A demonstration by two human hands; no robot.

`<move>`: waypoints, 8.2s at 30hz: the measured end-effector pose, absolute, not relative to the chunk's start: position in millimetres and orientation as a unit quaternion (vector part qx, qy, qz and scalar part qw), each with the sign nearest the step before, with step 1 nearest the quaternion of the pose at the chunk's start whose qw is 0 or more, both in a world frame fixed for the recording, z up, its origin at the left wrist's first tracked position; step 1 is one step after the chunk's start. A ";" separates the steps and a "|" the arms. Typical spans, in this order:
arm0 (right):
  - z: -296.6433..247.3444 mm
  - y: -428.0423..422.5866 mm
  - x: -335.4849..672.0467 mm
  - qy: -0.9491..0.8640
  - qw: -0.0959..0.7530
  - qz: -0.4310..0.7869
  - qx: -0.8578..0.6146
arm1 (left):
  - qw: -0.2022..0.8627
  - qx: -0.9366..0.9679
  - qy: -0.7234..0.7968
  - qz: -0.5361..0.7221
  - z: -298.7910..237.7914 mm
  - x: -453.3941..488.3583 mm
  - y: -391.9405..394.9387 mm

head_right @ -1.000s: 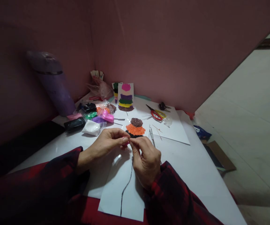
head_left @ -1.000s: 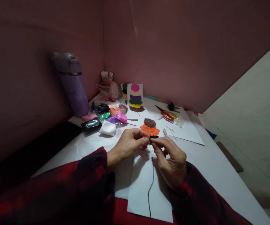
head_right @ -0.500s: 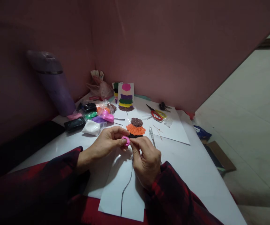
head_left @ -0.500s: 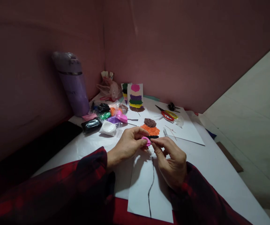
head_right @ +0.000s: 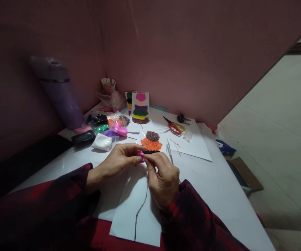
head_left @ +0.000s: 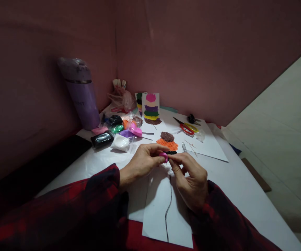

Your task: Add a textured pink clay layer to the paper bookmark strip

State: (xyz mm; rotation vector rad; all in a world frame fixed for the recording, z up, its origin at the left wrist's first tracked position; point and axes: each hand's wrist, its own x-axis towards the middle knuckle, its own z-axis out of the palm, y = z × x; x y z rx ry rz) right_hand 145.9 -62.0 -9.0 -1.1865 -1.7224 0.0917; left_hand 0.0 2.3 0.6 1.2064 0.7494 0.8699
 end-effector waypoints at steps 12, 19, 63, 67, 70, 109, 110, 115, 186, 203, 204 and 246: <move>-10.5 -61.8 146.4 -0.709 0.502 0.023 -0.495 | 0.688 0.541 0.322 0.360 2.9 -0.6 2.6; -9.7 -61.0 146.2 -0.710 0.504 0.022 -0.491 | 0.692 0.531 0.314 0.375 1.0 -0.8 2.3; -9.9 -61.7 146.5 -0.721 0.499 0.031 -0.481 | 0.653 0.569 0.316 0.388 1.6 -1.1 2.1; -11.3 -61.6 146.7 -0.720 0.494 0.035 -0.486 | 0.652 0.569 0.326 0.382 -1.2 -1.3 2.9; -12.4 -61.5 147.2 -0.721 0.494 0.035 -0.485 | 0.651 0.566 0.327 0.386 -2.9 -1.1 3.5; -10.9 -63.1 145.7 -0.704 0.509 0.016 -0.496 | 0.643 0.560 0.347 0.391 1.8 -0.5 2.8; -11.1 -62.9 145.6 -0.703 0.509 0.012 -0.498 | 0.641 0.563 0.342 0.394 1.1 -0.7 2.9; -12.5 -62.6 145.9 -0.697 0.508 0.006 -0.505 | 0.644 0.567 0.329 0.394 -0.6 -1.6 3.3; -10.8 -60.6 147.4 -0.723 0.471 0.022 -0.505 | 0.662 0.532 0.332 0.410 5.2 -1.4 1.5; -11.9 -60.8 147.9 -0.720 0.467 0.010 -0.514 | 0.649 0.551 0.312 0.422 -0.2 -1.6 4.7; -11.9 -60.9 148.0 -0.718 0.466 0.009 -0.517 | 0.653 0.546 0.312 0.423 -0.1 -1.5 4.3; -10.5 -61.9 147.7 -0.717 0.465 0.015 -0.519 | 0.658 0.546 0.323 0.407 2.5 0.0 3.3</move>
